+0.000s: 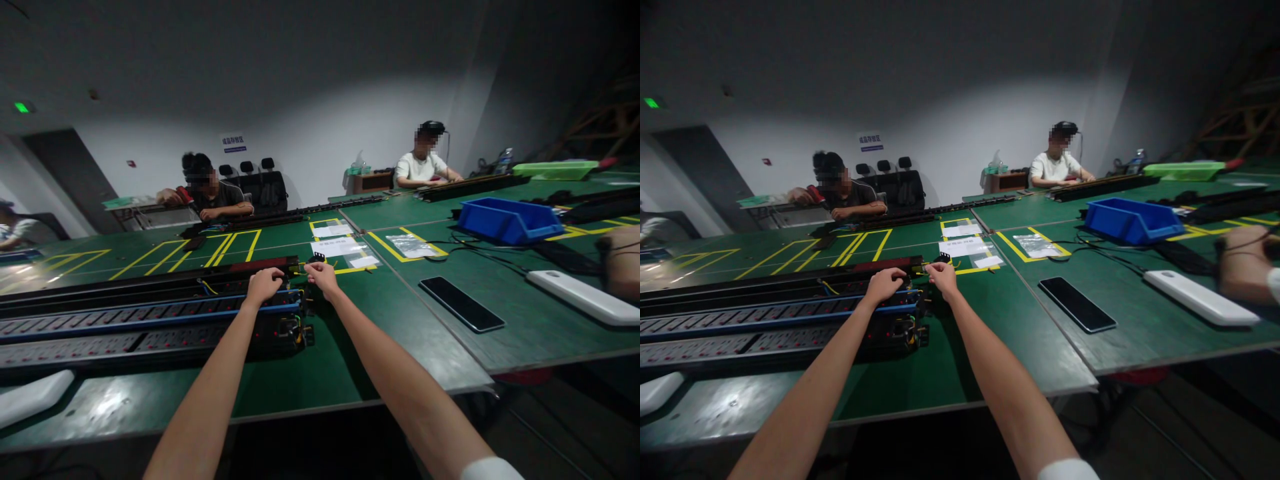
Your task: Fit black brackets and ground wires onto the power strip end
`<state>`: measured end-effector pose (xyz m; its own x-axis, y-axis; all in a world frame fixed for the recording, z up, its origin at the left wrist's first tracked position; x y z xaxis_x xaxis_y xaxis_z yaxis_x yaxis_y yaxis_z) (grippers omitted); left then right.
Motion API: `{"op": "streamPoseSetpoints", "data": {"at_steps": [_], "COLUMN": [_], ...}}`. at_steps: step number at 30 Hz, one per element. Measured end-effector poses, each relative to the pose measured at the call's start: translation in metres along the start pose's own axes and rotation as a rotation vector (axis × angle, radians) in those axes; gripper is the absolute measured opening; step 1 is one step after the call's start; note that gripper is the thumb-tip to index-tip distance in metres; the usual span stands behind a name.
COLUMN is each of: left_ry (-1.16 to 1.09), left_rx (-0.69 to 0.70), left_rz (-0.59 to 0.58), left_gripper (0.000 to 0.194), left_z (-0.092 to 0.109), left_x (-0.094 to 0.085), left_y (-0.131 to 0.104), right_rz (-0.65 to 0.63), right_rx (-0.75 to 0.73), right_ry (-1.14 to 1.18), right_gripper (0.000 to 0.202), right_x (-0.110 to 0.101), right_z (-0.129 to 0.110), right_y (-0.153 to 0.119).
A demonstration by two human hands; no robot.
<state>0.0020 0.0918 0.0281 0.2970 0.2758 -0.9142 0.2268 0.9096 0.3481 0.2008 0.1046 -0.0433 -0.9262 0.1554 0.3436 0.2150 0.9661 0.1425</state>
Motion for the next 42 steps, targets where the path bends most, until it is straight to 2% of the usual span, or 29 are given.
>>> {"op": "streamPoseSetpoints", "data": {"at_steps": [9, 18, 42], "left_ry": [-0.005, -0.005, 0.087], "left_rx": [0.009, 0.016, -0.001], "left_rz": [0.017, 0.005, -0.046], "left_gripper": [0.028, 0.027, 0.029], "left_z": [0.000, 0.000, 0.005], "left_x": [-0.001, 0.001, 0.000], "left_y": [-0.001, -0.002, -0.005], "right_rz": [0.045, 0.025, 0.033], "right_rx": [0.015, -0.047, -0.018], "right_ry": [0.048, -0.049, -0.217], "right_gripper": [0.025, 0.027, 0.020], "right_x": [-0.005, -0.005, -0.002], "right_z": [0.007, 0.005, 0.000], "right_y": [0.003, 0.000, -0.007]}}
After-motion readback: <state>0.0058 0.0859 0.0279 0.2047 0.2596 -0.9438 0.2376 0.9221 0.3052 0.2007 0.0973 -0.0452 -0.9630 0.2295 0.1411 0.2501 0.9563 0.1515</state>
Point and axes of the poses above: each hand's wrist, its own y-axis towards the middle knuckle, its own x-axis out of the palm, z = x × y, the point moved 8 cm from there along y, towards the middle knuckle, and after that the axes turned 7 degrees about y, right-handed, at the moved point
